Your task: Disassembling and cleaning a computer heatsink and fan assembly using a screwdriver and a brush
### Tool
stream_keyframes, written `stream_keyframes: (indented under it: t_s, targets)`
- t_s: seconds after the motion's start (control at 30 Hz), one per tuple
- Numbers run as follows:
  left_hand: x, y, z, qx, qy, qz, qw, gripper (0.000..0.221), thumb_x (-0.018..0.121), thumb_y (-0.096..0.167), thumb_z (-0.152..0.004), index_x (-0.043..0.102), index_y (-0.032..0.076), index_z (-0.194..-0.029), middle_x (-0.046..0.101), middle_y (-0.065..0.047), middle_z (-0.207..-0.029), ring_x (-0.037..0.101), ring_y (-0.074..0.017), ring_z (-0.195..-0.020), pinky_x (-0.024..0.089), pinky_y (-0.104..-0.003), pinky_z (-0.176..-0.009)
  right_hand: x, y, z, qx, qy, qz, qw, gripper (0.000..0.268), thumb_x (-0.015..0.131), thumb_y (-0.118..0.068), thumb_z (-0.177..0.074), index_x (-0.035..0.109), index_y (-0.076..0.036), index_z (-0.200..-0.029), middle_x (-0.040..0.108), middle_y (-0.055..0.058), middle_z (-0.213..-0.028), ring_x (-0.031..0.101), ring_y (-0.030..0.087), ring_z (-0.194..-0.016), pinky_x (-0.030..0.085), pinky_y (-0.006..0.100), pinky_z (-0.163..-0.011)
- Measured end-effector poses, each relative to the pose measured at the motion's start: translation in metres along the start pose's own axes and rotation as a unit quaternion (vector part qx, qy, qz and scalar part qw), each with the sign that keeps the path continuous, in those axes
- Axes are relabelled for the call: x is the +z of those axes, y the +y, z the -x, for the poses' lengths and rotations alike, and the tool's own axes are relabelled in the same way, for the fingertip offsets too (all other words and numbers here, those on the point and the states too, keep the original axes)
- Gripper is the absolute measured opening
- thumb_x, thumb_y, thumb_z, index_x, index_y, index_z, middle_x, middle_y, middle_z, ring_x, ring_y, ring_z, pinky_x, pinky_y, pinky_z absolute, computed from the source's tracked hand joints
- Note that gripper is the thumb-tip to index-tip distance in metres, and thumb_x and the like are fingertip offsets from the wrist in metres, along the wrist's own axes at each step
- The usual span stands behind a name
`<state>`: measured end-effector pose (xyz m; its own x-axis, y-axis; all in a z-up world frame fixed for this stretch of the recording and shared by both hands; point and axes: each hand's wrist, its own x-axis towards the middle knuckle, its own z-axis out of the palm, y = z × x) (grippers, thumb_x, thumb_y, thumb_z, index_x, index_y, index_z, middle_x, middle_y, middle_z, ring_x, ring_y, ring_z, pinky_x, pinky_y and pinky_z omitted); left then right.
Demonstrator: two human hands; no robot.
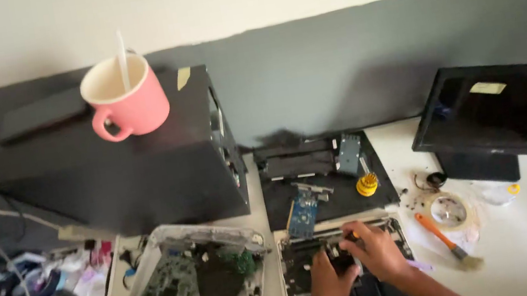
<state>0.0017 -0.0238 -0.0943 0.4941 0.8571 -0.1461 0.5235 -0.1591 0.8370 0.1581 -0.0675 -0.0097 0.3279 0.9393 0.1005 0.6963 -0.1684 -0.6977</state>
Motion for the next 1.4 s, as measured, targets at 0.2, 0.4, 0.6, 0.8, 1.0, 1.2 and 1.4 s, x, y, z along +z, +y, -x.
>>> stream_keyframes:
  t_s: [0.2, 0.4, 0.6, 0.8, 1.0, 1.2, 1.4]
  targets:
    - [0.001, 0.022, -0.001, -0.057, 0.056, 0.009, 0.997, 0.079, 0.086, 0.043, -0.069, 0.051, 0.005, -0.130, 0.064, -0.023, -0.118, 0.059, -0.0454, -0.113, 0.046, -0.051, -0.096, 0.002, 0.020, -0.018, 0.001, -0.041, -0.029, 0.999, 0.029, 0.070, -0.036, -0.091, 0.067, -0.023, -0.117, 0.080, -0.006, -0.104, 0.077, 0.017, -0.085, 0.055, 0.032, -0.078]
    - [-0.009, 0.068, 0.007, -0.124, 0.093, -0.066, 0.986, 0.095, 0.091, 0.047, -0.066, 0.049, 0.009, -0.143, 0.067, -0.016, -0.129, 0.061, -0.0394, -0.122, 0.050, -0.050, -0.100, -0.023, 0.042, -0.005, -0.075, -0.025, -0.069, 0.994, 0.027, 0.070, -0.029, -0.092, 0.069, -0.017, -0.117, 0.076, 0.001, -0.110, 0.074, 0.017, -0.104, 0.054, 0.030, -0.091]
    - [0.010, 0.022, -0.012, -0.014, 0.104, 0.004, 0.994, 0.069, 0.087, 0.041, -0.068, 0.062, 0.015, -0.127, 0.071, -0.013, -0.120, 0.066, -0.0344, -0.113, 0.051, -0.042, -0.094, -0.037, 0.078, 0.018, -0.074, 0.092, -0.188, 0.975, 0.019, 0.069, -0.015, -0.093, 0.069, -0.011, -0.112, 0.074, 0.008, -0.111, 0.073, 0.020, -0.102, 0.057, 0.030, -0.089]
    - [-0.044, 0.071, -0.022, -0.242, -0.133, 0.268, 0.923, 0.102, 0.067, 0.044, -0.091, 0.000, 0.031, -0.166, -0.002, 0.003, -0.175, 0.002, -0.0236, -0.161, 0.020, -0.048, -0.127, -0.081, 0.025, 0.033, 0.010, 0.161, -0.344, 0.925, 0.015, 0.054, -0.009, -0.100, 0.061, 0.002, -0.108, 0.071, 0.018, -0.102, 0.075, 0.025, -0.076, 0.065, 0.032, -0.067]
    - [-0.026, 0.054, -0.061, -0.212, -0.108, 0.610, 0.756, 0.072, 0.066, 0.021, -0.089, 0.047, 0.031, -0.157, 0.064, -0.015, -0.143, 0.066, -0.0386, -0.119, 0.059, -0.050, -0.071, -0.083, 0.004, 0.027, -0.215, 0.275, -0.437, 0.829, 0.027, 0.053, -0.027, -0.108, 0.044, -0.004, -0.119, 0.063, 0.028, -0.105, 0.068, 0.030, -0.080, 0.066, 0.033, -0.067]
    - [-0.055, 0.082, -0.066, 0.004, -0.138, 0.665, 0.734, 0.094, 0.076, 0.028, -0.082, 0.030, 0.020, -0.164, 0.055, -0.015, -0.149, 0.063, -0.0271, -0.121, 0.053, -0.038, -0.099, -0.088, -0.069, 0.038, -0.189, 0.408, -0.374, 0.811, 0.022, 0.041, -0.001, -0.096, 0.044, -0.008, -0.117, 0.064, 0.023, -0.096, 0.064, 0.027, -0.090, 0.056, 0.032, -0.085]
    - [-0.118, 0.138, -0.030, 0.125, -0.192, 0.605, 0.762, 0.085, 0.071, 0.023, -0.087, 0.030, 0.013, -0.161, 0.049, -0.025, -0.154, 0.061, -0.0388, -0.127, 0.053, -0.047, -0.102, -0.075, -0.074, 0.057, -0.201, 0.431, -0.453, 0.754, 0.022, 0.048, -0.031, -0.116, 0.043, -0.013, -0.128, 0.063, 0.018, -0.107, 0.067, 0.025, -0.097, 0.062, 0.036, -0.100]
